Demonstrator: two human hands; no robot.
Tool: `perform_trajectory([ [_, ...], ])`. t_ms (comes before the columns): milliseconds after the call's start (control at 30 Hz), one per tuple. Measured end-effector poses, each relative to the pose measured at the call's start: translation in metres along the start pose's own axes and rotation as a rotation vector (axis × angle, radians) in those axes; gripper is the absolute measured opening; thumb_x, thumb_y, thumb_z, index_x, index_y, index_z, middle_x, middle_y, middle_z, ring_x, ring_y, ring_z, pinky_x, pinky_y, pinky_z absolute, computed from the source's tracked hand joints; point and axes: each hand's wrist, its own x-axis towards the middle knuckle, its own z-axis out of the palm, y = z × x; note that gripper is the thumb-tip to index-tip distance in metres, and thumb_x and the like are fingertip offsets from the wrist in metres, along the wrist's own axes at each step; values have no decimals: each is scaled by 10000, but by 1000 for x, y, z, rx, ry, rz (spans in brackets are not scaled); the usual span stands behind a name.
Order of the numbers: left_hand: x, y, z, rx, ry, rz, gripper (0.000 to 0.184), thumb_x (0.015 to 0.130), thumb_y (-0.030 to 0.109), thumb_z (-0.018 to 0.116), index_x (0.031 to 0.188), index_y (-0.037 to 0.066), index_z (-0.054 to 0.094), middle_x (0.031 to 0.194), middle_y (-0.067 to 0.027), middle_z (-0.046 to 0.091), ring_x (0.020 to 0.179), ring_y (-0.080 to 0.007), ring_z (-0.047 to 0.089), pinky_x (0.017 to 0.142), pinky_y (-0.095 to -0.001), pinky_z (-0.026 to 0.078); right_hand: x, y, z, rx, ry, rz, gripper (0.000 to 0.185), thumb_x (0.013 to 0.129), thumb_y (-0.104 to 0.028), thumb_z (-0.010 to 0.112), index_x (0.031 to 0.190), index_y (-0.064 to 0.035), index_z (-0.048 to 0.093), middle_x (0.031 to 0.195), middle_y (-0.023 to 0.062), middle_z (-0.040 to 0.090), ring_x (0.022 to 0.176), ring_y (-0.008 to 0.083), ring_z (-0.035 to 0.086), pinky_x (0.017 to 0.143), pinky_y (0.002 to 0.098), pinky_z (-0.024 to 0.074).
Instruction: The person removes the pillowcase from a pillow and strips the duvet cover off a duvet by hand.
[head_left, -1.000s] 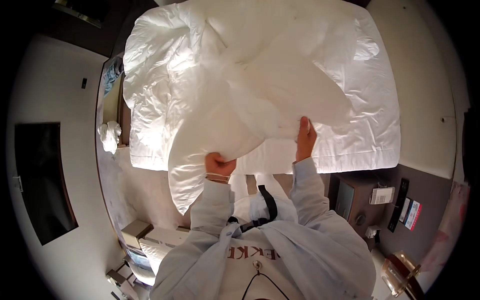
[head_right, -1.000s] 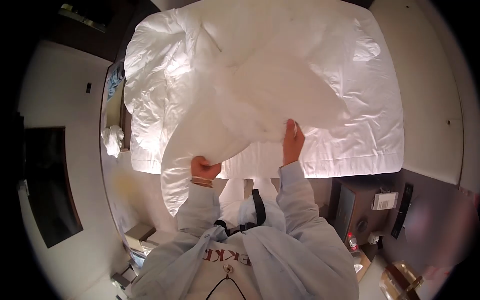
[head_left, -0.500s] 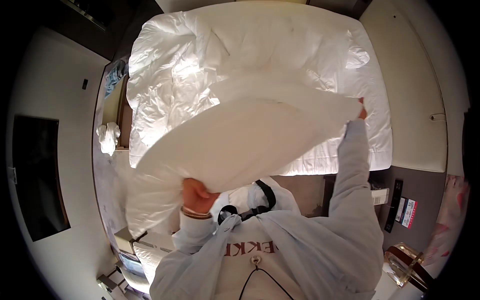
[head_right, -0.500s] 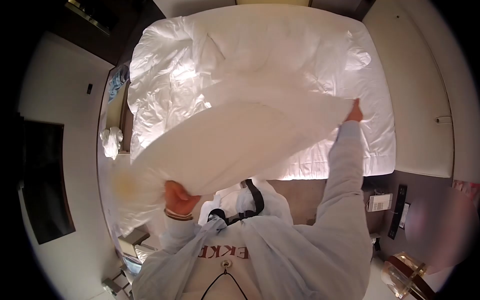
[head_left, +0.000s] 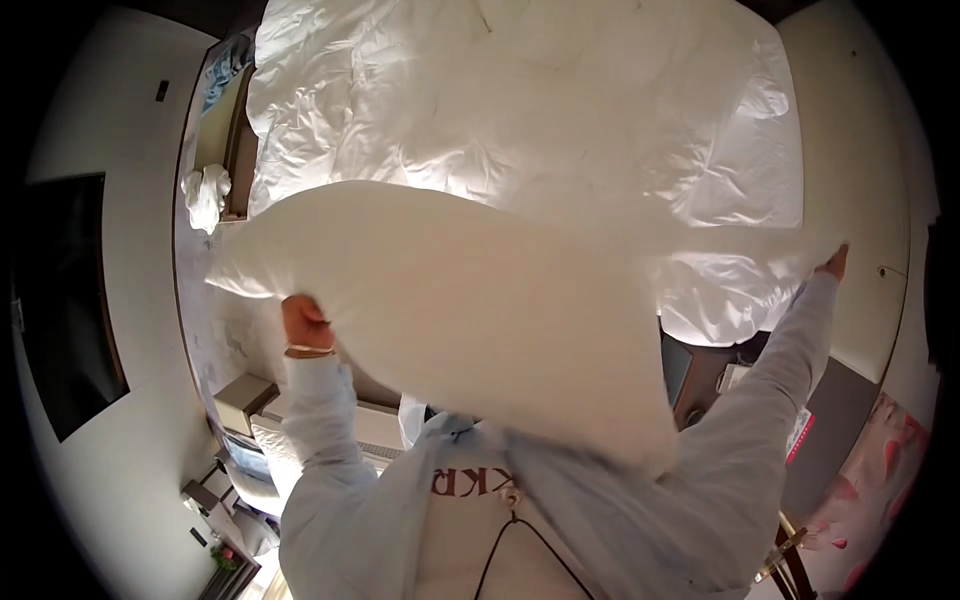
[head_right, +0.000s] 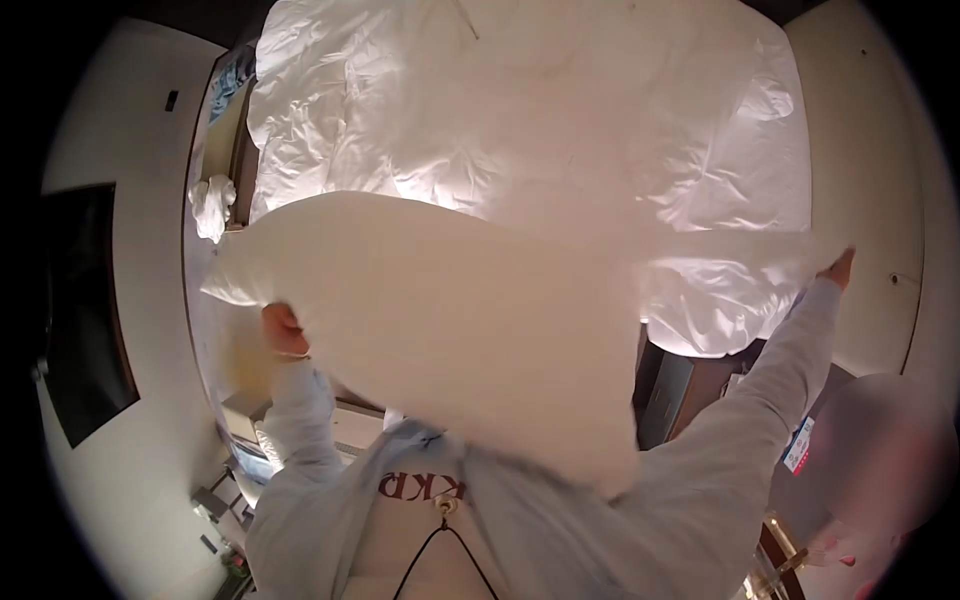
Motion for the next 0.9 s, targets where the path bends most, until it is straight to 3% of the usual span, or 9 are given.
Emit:
perform_trajectory([
  [100, 2, -32, 48, -75, -174, -107, 208, 532, -2, 404, 400, 117, 297, 458, -43, 403, 490, -190, 449, 538, -294, 433, -96, -32, 122, -304, -101, -280, 508, 868, -395, 430, 1169, 13, 437, 1181, 85, 480, 1042, 203, 492, 902, 289, 379],
  [333, 41, -15, 52, 18, -626, -40, 168, 527, -31, 392, 390, 66, 383, 513, -111, 505, 592, -239, 538, 610, -325, 464, -284, -90, 214, -80, -380, -181, 435, 886, -377, 404, 1130, -22, 466, 1081, 46, 538, 950, 154, 529, 821, 283, 419],
  [467, 77, -5, 42, 37, -412, 307, 200, 574, -22, 451, 427, 76, 357, 443, -47, 403, 419, -155, 394, 436, -286, 362, -367, -94, 223, -17, -515, -268, 360, 897, -364, 385, 1066, -68, 500, 992, 28, 570, 875, 145, 552, 775, 300, 443],
  [533, 118, -10, 13, 488, -121, 473, 15, 636, 11, 484, 622, 16, 480, 500, -63, 461, 456, -158, 443, 418, -298, 380, -413, -94, 229, -13, -574, -299, 357, 897, -367, 385, 1056, -70, 502, 980, 28, 570, 876, 145, 553, 769, 298, 444],
  [633, 198, -37, -91, 456, -100, 69, 281, 670, 28, 544, 942, -11, 485, 622, -93, 514, 544, -205, 535, 460, -297, 453, -487, -80, 246, 2, -592, -300, 338, 893, -361, 395, 996, -55, 494, 909, 33, 540, 827, 135, 536, 713, 287, 450],
  [667, 162, -28, -99, 123, -56, -139, 336, 680, 28, 553, 1004, -11, 471, 674, -101, 527, 586, -222, 563, 501, -295, 482, -518, -72, 263, 21, -640, -295, 338, 893, -361, 395, 996, -55, 494, 909, 33, 540, 827, 135, 536, 713, 287, 450],
  [833, 94, 30, -192, 42, -178, -233, 349, 707, -28, 547, 1043, 5, 457, 828, -111, 546, 731, -239, 595, 624, -302, 510, -629, 4, 350, -259, -924, -327, 293, 870, -287, 454, 1008, -39, 527, 912, 32, 541, 827, 120, 513, 724, 261, 436],
  [867, 88, 45, -213, 12, -153, -219, 349, 707, -28, 547, 1043, 5, 457, 828, -111, 546, 731, -239, 595, 624, -302, 510, -691, 22, 394, -286, -575, -414, 175, 859, -197, 475, 831, -27, 505, 788, 25, 507, 732, 103, 487, 661, 233, 413],
  [900, 82, 59, -232, 46, -196, -118, 373, 705, -25, 563, 1060, 9, 452, 829, -110, 547, 728, -234, 595, 632, -303, 511, -705, 51, 411, -316, -606, -505, 150, 837, -144, 515, 892, -5, 536, 828, 30, 528, 766, 98, 476, 698, 218, 401],
])
